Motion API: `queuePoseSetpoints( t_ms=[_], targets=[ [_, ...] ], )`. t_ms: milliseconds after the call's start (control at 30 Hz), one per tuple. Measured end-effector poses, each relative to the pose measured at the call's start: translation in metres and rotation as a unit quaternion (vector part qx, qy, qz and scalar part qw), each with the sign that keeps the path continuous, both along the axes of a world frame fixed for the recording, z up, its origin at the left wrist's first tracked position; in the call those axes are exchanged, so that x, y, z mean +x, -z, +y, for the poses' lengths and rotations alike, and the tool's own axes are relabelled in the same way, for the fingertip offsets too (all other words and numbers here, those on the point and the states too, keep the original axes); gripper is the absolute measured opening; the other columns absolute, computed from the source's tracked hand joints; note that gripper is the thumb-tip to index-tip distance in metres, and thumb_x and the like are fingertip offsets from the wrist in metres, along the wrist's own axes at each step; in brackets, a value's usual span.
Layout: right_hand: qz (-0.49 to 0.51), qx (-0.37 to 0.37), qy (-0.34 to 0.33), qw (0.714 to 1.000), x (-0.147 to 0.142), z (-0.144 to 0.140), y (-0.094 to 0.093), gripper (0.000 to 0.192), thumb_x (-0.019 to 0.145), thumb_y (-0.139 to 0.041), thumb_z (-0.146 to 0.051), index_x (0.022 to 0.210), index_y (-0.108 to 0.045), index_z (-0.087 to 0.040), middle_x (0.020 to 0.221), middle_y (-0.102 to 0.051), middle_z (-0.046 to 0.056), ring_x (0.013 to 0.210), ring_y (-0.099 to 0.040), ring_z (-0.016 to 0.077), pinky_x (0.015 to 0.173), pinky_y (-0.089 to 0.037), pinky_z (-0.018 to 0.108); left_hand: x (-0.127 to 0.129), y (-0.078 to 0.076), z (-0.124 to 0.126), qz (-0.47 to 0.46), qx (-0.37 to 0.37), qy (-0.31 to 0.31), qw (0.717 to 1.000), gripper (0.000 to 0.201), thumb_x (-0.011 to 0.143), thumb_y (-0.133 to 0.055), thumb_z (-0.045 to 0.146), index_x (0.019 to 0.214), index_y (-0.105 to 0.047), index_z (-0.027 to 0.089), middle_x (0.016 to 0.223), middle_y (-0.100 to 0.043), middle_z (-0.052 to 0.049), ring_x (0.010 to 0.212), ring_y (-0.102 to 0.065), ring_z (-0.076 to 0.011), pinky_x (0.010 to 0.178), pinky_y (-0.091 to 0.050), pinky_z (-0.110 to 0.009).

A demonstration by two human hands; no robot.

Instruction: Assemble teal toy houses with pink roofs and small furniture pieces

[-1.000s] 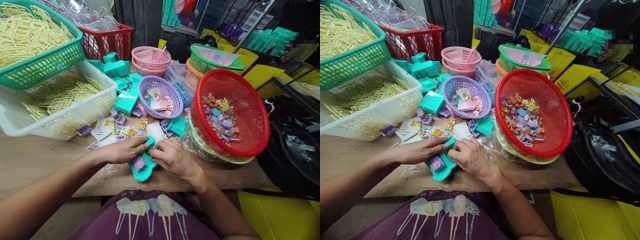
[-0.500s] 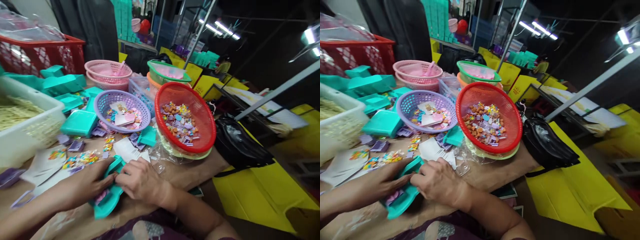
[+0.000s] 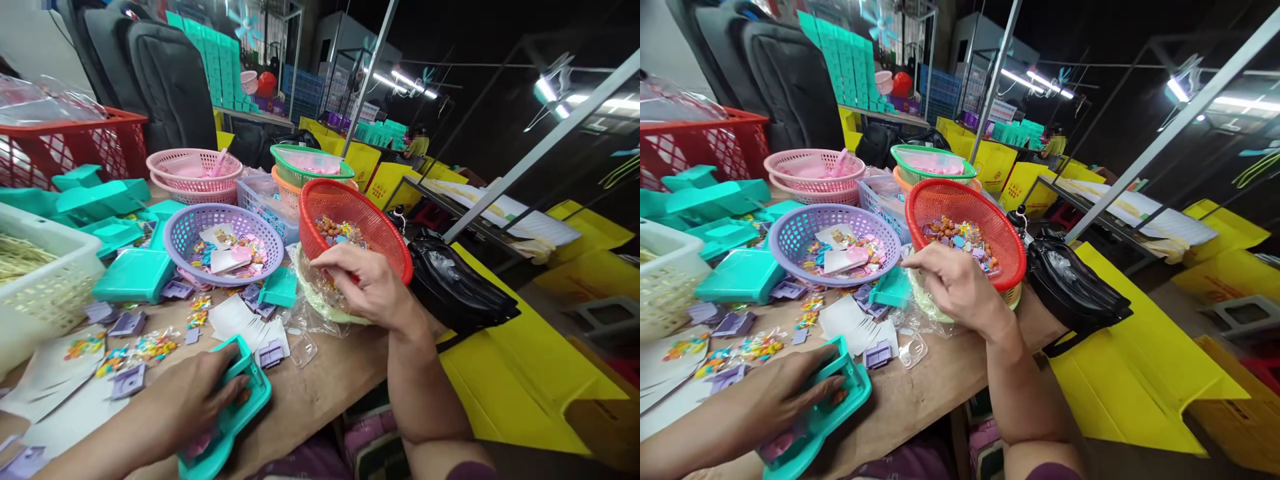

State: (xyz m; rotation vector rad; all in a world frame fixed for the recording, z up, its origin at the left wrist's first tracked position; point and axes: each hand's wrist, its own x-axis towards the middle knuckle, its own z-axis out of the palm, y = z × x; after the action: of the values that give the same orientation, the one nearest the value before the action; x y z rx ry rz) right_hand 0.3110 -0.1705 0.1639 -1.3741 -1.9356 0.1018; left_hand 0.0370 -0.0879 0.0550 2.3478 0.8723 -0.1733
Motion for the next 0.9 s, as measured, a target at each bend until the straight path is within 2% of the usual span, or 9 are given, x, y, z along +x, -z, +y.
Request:
queuePoseSetpoints(
  t_ms=[100,200,300,367,433,567,667,800,900],
  targets=[
    [0.022,0.043,0.094,0.994,0.021,0.003,0.004,0.025,0.095,-0.047,-0.012,0.111,-0.064,-0.022,0.106,-0.067,0.004,0.099,-0.064,0.0165,0.088,-0.052,0.032,0.007,-0.012,-0.005,0.019,0.014,0.001,1.000,0.041,0.089,-0.037,0.056,0.090,-0.061,0.023,0.084,-0.069,-0.008,0.080,-0.065,-0.0254,0.073,-0.047,-0.033],
    [-0.097,-0.038,0.190,0.976,0.048,0.013,0.029,0.038,0.088,-0.047,-0.003,0.118,-0.064,-0.019,0.118,-0.064,0.010,0.113,-0.059,0.0215,0.100,-0.047,0.040,0.019,-0.040,-0.007,0.032,0.007,0.028,0.999,0.044,0.087,-0.037,0.060,0.087,-0.061,0.023,0.086,-0.069,-0.008,0.081,-0.065,-0.0265,0.071,-0.046,-0.034],
    [-0.219,-0.175,0.198,0.939,0.070,0.024,0.053,0.055,0.078,-0.047,0.006,0.126,-0.062,-0.016,0.127,-0.062,0.013,0.118,-0.056,0.0239,0.103,-0.044,0.042,0.044,-0.076,-0.009,0.050,-0.007,0.066,0.997,0.045,0.088,-0.036,0.061,0.091,-0.060,0.024,0.089,-0.068,-0.009,0.081,-0.065,-0.0275,0.068,-0.045,-0.035],
    [-0.239,-0.203,0.185,0.932,0.076,0.027,0.061,0.058,0.076,-0.049,0.007,0.126,-0.062,-0.017,0.125,-0.064,0.013,0.115,-0.059,0.0232,0.100,-0.045,0.038,0.066,-0.096,-0.010,0.046,0.007,0.090,0.995,0.041,0.088,-0.038,0.058,0.093,-0.059,0.024,0.089,-0.068,-0.008,0.080,-0.065,-0.0270,0.065,-0.042,-0.034],
    [-0.241,-0.204,0.176,0.932,0.077,0.026,0.061,0.049,0.078,-0.055,0.003,0.120,-0.066,-0.020,0.118,-0.068,0.011,0.109,-0.062,0.0219,0.095,-0.046,0.034,0.089,-0.107,-0.011,0.037,0.014,0.114,0.993,0.035,0.088,-0.042,0.054,0.089,-0.059,0.023,0.085,-0.068,-0.007,0.075,-0.064,-0.0250,0.062,-0.040,-0.033],
    [-0.239,-0.208,0.190,0.929,0.076,0.021,0.052,0.010,0.085,-0.066,-0.017,0.092,-0.072,-0.022,0.091,-0.072,0.007,0.086,-0.065,0.0198,0.077,-0.047,0.029,0.117,-0.104,-0.010,0.035,-0.012,0.147,0.989,0.032,0.089,-0.044,0.051,0.082,-0.056,0.022,0.079,-0.067,-0.005,0.069,-0.062,-0.0213,0.060,-0.039,-0.031],
    [-0.199,-0.166,0.211,0.942,0.078,0.016,0.045,0.015,0.092,-0.062,-0.026,0.081,-0.069,-0.018,0.083,-0.069,0.006,0.081,-0.063,0.0188,0.074,-0.045,0.029,0.118,-0.093,-0.005,0.051,-0.025,0.148,0.987,0.034,0.089,-0.044,0.052,0.085,-0.058,0.021,0.082,-0.068,-0.005,0.071,-0.062,-0.0211,0.061,-0.041,-0.030],
    [0.028,-0.066,0.188,0.980,0.056,-0.005,0.036,0.016,0.094,-0.060,-0.030,0.085,-0.063,-0.018,0.081,-0.066,0.002,0.073,-0.061,0.0145,0.070,-0.046,0.027,0.092,-0.079,0.008,0.029,-0.073,0.126,0.989,0.040,0.091,-0.043,0.056,0.095,-0.062,0.021,0.092,-0.071,-0.004,0.080,-0.065,-0.0212,0.068,-0.046,-0.029],
    [0.228,-0.129,0.050,0.964,0.014,-0.027,0.035,0.021,0.092,-0.062,-0.035,0.109,-0.057,-0.023,0.082,-0.065,-0.001,0.070,-0.063,0.0135,0.062,-0.049,0.024,0.055,-0.069,0.016,0.017,-0.128,0.075,0.989,0.045,0.090,-0.045,0.060,0.097,-0.065,0.021,0.091,-0.071,-0.003,0.080,-0.065,-0.0209,0.067,-0.048,-0.027]
  ],
)
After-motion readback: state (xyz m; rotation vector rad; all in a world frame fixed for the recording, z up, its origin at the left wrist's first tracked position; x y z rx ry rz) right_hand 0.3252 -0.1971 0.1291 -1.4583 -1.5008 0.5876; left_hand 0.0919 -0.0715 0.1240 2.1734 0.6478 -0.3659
